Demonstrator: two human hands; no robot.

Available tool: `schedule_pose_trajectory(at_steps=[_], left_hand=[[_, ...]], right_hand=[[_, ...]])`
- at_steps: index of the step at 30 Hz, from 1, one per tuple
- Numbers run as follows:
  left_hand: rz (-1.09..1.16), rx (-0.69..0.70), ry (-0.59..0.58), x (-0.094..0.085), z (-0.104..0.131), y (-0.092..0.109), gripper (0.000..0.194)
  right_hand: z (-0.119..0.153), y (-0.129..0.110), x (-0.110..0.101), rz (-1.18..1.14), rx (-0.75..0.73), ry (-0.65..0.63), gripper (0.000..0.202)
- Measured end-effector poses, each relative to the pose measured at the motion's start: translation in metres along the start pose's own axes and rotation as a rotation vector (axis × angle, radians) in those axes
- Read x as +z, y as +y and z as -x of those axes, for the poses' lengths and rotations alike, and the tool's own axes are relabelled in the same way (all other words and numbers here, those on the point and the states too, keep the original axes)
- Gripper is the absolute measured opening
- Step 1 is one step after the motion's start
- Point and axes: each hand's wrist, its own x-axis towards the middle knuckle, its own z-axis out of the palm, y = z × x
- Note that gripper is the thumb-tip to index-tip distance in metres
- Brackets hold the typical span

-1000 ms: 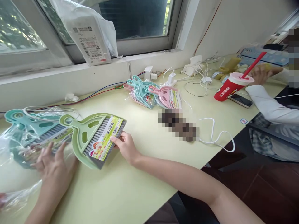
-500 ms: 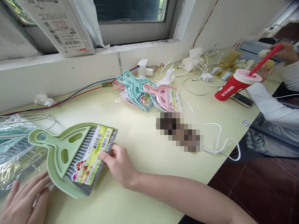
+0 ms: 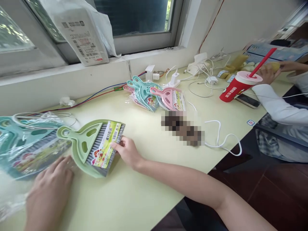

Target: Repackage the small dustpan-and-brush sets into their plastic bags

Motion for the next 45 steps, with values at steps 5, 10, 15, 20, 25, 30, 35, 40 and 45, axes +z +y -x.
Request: schedule_pose_trajectory(at_steps=[5, 10, 15, 20, 25, 30, 35, 40, 45], left_hand=[[0.065, 0.244, 0.135, -0.003, 0.003, 0.012, 0.054], [0.122, 0.314, 0.242, -0.002, 0.002, 0.019, 0.055], [0.118, 0.283, 0.417, -0.009, -0.007, 0.011, 0.056], [0.121, 0.171, 0.479, -0.009, -0.009, 0.000, 0.054], [0.152, 0.111, 0.478, -0.007, -0.005, 0.003, 0.060], [0.220, 0.063, 0.516, -0.010, -0.002, 0.004, 0.068], [0.280, 0.097, 0.525, -0.009, -0.005, 0.003, 0.072], [0.277, 0.285, 0.490, -0.006, -0.006, 0.009, 0.071], [0.307, 0.522, 0.384, -0.008, -0.003, 0.024, 0.066]], right_hand=[[-0.002, 0.000, 0.000, 0.010, -0.077, 0.003, 0.035], [-0.003, -0.007, -0.002, -0.073, -0.150, 0.037, 0.031], [-0.001, -0.017, -0.009, -0.124, -0.225, 0.008, 0.027], [0.003, -0.016, -0.011, -0.090, -0.164, -0.088, 0.023], [0.007, -0.006, -0.007, 0.025, -0.169, -0.210, 0.028], [0.012, -0.004, -0.008, 0.068, -0.205, -0.139, 0.030], [0.010, -0.004, -0.009, 0.074, -0.226, -0.053, 0.024], [0.013, -0.006, -0.004, 0.061, -0.184, -0.156, 0.025], [0.016, -0.008, -0.001, 0.071, -0.158, -0.169, 0.026]])
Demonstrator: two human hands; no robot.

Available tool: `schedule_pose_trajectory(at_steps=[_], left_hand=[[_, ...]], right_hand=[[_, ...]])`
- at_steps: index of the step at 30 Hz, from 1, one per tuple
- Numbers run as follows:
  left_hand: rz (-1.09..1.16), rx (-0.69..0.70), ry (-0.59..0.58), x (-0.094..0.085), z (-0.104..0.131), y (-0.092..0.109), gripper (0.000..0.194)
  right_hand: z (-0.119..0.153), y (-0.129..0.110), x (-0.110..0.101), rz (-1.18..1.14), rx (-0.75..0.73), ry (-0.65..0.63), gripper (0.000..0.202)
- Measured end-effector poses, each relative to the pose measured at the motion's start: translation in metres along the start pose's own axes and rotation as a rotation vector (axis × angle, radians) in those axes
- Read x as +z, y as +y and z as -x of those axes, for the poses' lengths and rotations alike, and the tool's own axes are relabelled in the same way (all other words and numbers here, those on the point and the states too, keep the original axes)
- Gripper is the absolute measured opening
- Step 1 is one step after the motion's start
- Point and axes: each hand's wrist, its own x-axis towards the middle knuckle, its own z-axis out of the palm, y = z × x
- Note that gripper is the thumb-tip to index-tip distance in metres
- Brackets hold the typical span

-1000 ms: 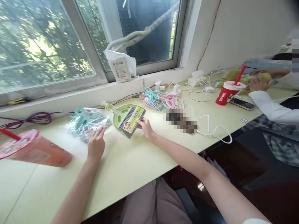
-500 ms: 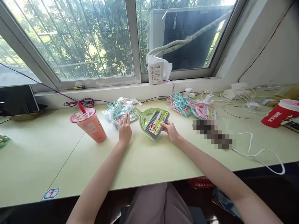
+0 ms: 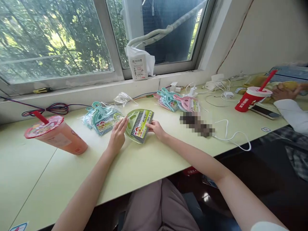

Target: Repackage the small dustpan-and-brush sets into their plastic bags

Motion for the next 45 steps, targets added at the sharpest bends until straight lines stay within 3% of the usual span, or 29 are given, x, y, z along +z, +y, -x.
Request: schedule_pose_trajectory(at_steps=[3, 5, 7, 9, 11, 13, 16, 19, 22, 29, 37, 43, 45], left_hand=[[0.105, 0.085, -0.058, 0.000, -0.001, 0.016, 0.059], [0.124, 0.027, 0.074, -0.002, 0.000, 0.026, 0.050], [0.123, -0.134, 0.292, -0.005, 0.000, 0.030, 0.054], [0.162, -0.377, 0.476, -0.009, -0.001, 0.027, 0.071], [0.328, -0.634, 0.519, -0.010, -0.003, 0.018, 0.076], [0.659, -0.801, 0.397, -0.008, -0.006, 0.009, 0.070], [1.167, -0.833, 0.133, -0.001, -0.009, 0.004, 0.065], [1.369, -0.875, 0.070, 0.005, -0.009, 0.014, 0.052], [1.424, -0.953, 0.025, 0.006, -0.008, 0.027, 0.035], [1.488, -1.018, -0.014, 0.002, -0.010, 0.037, 0.027], [1.409, -0.953, -0.037, 0.002, -0.009, 0.035, 0.042], [1.502, -0.803, -0.390, 0.003, -0.004, 0.050, 0.059], [1.547, -0.780, -0.453, 0.005, -0.004, 0.053, 0.061]], right_hand=[[-0.001, 0.000, -0.001, -0.028, -0.006, 0.014, 0.027], [-0.002, 0.001, -0.003, -0.061, -0.020, 0.032, 0.028], [-0.003, 0.000, -0.004, -0.101, -0.033, 0.039, 0.027], [-0.003, 0.000, -0.005, -0.141, -0.043, 0.026, 0.028], [-0.002, -0.001, -0.005, -0.171, -0.044, 0.003, 0.029], [-0.002, -0.001, -0.003, -0.182, -0.042, -0.019, 0.030], [0.001, 0.001, 0.000, -0.158, -0.024, -0.061, 0.032], [0.004, 0.003, 0.004, -0.126, -0.006, -0.083, 0.032], [0.007, 0.006, 0.006, -0.136, -0.022, -0.056, 0.030], [0.007, 0.011, 0.007, -0.202, -0.024, 0.027, 0.025], [0.006, 0.009, 0.008, -0.294, 0.005, 0.085, 0.011], [0.003, 0.008, 0.005, -0.322, 0.002, 0.130, 0.004], [0.002, 0.008, 0.004, -0.324, 0.005, 0.134, 0.006]])
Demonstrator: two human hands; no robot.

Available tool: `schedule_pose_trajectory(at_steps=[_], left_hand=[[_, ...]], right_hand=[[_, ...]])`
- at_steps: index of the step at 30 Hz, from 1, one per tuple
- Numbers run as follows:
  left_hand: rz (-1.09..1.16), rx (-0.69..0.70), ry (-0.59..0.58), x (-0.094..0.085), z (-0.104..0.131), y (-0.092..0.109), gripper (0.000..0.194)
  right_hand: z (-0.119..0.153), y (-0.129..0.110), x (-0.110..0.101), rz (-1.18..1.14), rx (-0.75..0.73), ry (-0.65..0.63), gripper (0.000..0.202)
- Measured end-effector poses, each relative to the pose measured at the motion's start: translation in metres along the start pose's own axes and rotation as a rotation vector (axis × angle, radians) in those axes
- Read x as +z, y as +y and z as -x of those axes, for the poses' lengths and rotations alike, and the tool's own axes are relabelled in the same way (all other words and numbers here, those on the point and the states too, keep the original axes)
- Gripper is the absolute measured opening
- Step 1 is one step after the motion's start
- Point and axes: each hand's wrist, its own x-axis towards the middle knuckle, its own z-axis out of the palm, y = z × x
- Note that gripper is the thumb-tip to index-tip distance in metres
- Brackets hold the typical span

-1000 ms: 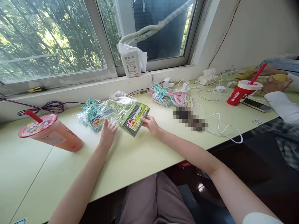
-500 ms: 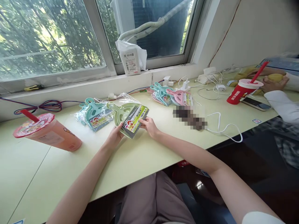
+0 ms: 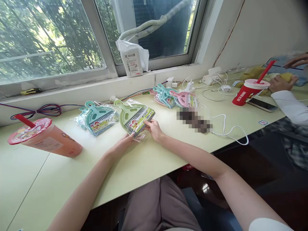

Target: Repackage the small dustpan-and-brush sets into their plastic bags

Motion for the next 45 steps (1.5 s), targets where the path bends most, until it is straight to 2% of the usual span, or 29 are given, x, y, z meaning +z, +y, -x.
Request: schedule_pose_trajectory(at_steps=[2, 6, 8, 11, 14, 17, 20, 22, 24, 27, 32, 37, 42, 45], left_hand=[[0.044, 0.015, 0.013, -0.002, -0.003, -0.001, 0.061], [0.094, 0.163, 0.256, -0.009, -0.009, -0.001, 0.047], [0.101, 0.188, 0.326, -0.008, -0.010, 0.000, 0.041], [0.132, 0.133, 0.295, 0.001, -0.015, -0.001, 0.042], [0.168, 0.068, 0.234, 0.009, -0.030, 0.001, 0.047], [0.145, 0.011, 0.187, 0.005, -0.053, 0.006, 0.050], [0.131, 0.050, 0.158, -0.005, -0.075, 0.009, 0.050], [0.164, 0.110, 0.205, -0.009, -0.085, 0.007, 0.045], [0.212, 0.185, 0.320, -0.011, -0.091, 0.003, 0.039], [0.210, 0.255, 0.443, -0.010, -0.088, -0.002, 0.033], [0.041, 0.241, 0.336, -0.005, -0.074, -0.006, 0.046], [0.003, 0.225, 0.387, -0.010, -0.073, -0.002, 0.049], [0.030, 0.230, 0.441, -0.021, -0.072, 0.005, 0.046], [0.006, 0.201, 0.408, -0.025, -0.072, 0.006, 0.042]], right_hand=[[-0.001, 0.001, -0.001, -0.006, -0.003, 0.011, 0.009], [0.000, 0.005, 0.000, -0.003, -0.010, 0.000, 0.011], [-0.002, 0.009, 0.002, 0.015, -0.019, -0.014, 0.010], [-0.011, 0.013, 0.004, 0.036, -0.051, 0.013, 0.006], [-0.030, 0.012, 0.004, 0.033, -0.047, 0.085, 0.006], [-0.054, 0.009, 0.003, -0.006, -0.016, 0.222, 0.013], [-0.070, 0.005, 0.003, -0.042, -0.020, 0.281, 0.014], [-0.074, 0.005, 0.003, -0.039, -0.027, 0.258, 0.013], [-0.073, 0.006, 0.003, -0.018, -0.030, 0.229, 0.012], [-0.065, 0.010, 0.002, 0.001, -0.035, 0.215, 0.012], [-0.058, 0.008, -0.003, 0.028, -0.024, 0.185, 0.011], [-0.060, 0.002, -0.003, 0.096, 0.060, 0.136, 0.013], [-0.060, -0.002, -0.003, 0.149, 0.120, -0.010, 0.009], [-0.061, -0.004, -0.005, 0.152, 0.139, 0.005, 0.008]])
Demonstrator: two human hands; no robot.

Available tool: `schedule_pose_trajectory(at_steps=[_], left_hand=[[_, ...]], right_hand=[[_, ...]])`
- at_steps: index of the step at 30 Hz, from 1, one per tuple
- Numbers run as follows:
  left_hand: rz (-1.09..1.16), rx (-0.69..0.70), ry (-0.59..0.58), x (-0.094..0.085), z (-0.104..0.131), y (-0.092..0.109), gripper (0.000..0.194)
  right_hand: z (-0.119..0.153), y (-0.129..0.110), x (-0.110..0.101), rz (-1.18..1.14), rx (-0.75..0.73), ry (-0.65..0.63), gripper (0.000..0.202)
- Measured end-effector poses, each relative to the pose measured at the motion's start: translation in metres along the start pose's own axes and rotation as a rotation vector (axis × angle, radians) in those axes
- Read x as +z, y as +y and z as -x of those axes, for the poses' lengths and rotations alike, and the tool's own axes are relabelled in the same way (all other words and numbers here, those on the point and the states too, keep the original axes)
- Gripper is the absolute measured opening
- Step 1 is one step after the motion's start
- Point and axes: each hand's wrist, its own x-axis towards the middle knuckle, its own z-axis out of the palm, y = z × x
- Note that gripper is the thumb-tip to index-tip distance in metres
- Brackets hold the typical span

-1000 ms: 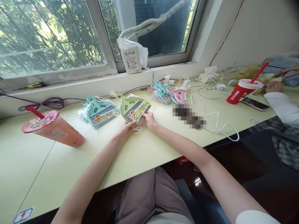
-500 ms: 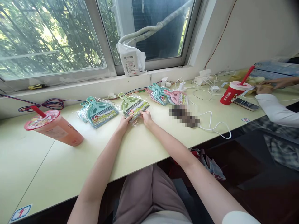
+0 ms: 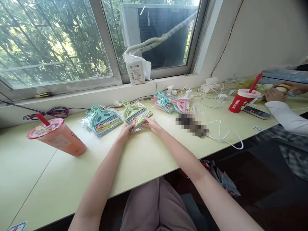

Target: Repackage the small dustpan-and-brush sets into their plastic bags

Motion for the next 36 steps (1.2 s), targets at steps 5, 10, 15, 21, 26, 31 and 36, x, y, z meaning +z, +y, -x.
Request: schedule_pose_trajectory(at_steps=[5, 10, 15, 21, 26, 31, 36], left_hand=[[0.002, -0.012, -0.026, 0.000, -0.001, 0.000, 0.040], [0.011, 0.011, -0.105, -0.001, -0.001, 0.000, 0.047], [0.023, -0.016, -0.120, -0.005, -0.002, 0.000, 0.047], [0.110, -0.054, 0.028, -0.008, -0.004, 0.006, 0.045], [0.166, -0.120, 0.142, -0.026, -0.005, 0.017, 0.025], [0.140, -0.150, 0.083, -0.035, -0.002, 0.021, 0.022], [0.074, -0.230, 0.050, -0.034, -0.001, 0.018, 0.019]], right_hand=[[0.000, -0.005, -0.005, 0.031, 0.025, 0.049, 0.007], [0.002, -0.006, -0.007, 0.085, -0.026, 0.126, 0.009], [0.002, -0.003, -0.010, 0.078, -0.038, 0.092, 0.013], [0.002, -0.011, -0.015, 0.282, -0.055, 0.012, 0.023], [0.013, -0.026, -0.023, 0.973, -0.712, 0.154, 0.028], [0.010, -0.032, -0.035, 1.230, -0.853, 0.036, 0.045], [-0.004, -0.033, -0.048, 0.891, -0.815, 0.013, 0.004]])
